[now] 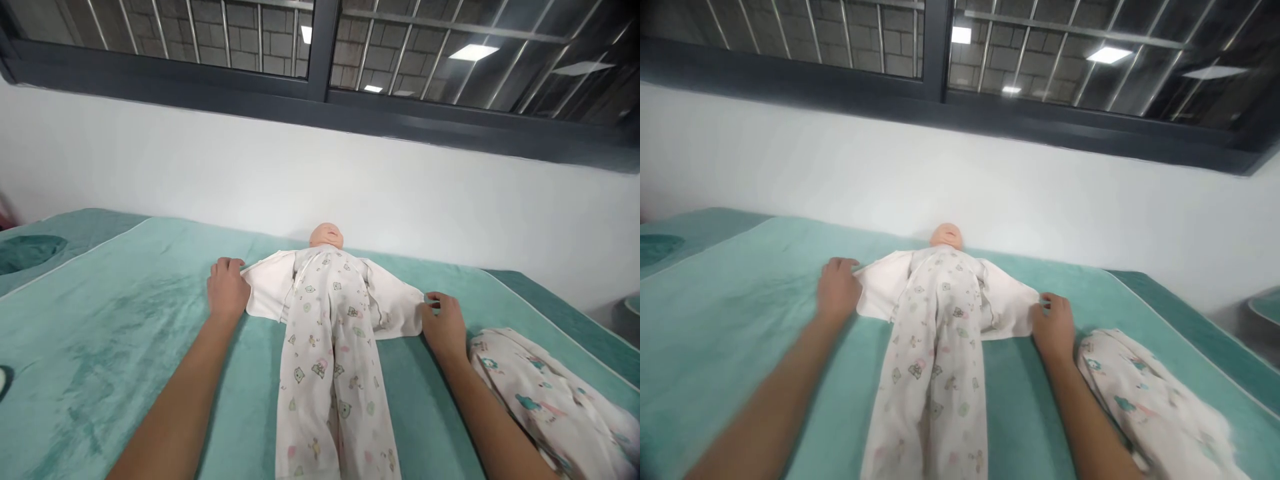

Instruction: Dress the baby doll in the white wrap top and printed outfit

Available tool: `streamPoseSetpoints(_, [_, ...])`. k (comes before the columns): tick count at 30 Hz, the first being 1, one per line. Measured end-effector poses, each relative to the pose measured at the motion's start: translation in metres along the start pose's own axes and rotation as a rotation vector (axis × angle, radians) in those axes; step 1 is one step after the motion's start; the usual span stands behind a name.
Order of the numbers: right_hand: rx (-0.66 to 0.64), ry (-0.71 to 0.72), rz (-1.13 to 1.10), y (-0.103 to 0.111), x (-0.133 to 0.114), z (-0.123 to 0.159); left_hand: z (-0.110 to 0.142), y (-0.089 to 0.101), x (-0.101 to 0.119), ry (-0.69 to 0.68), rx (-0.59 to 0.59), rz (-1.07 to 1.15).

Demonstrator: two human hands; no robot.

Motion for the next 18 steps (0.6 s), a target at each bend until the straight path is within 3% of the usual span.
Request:
streamPoseSetpoints(5, [0.084, 0.388, 0.002, 0.001, -0.051, 0.027, 0.011, 0.007, 0.042, -0.266, 0.059, 0.143])
streamPoseSetpoints(8, [-0.062, 0.541, -0.021, -0.018, -0.077, 0.047, 0.022, -0.006, 0.068, -0.431, -0.061, 0.164])
streamPoseSetpoints(10, [-0.198, 0.616, 0.031, -0.035, -0.086, 0.057, 0.028, -0.018, 0.075, -0.461, -0.183, 0.114])
streamPoseSetpoints(14, [-0.413, 0.538, 0.202, -0.060, -0.076, 0.059, 0.032, -0.032, 0.061, -0.344, -0.339, 0.011])
streamPoseSetpoints(18, [-0.456, 0.446, 0.242, -0.064, -0.066, 0.054, 0.035, -0.029, 0.042, -0.211, -0.422, 0.037])
Point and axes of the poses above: each hand's wrist, its own z-axis away from the middle knuckle, its own y-axis out of the back of the hand, x = y × z, the point moved 6 cm from there along -z, towards the middle knuckle, and after that the axes turned 9 degrees about -y, right-handed, at the moved point
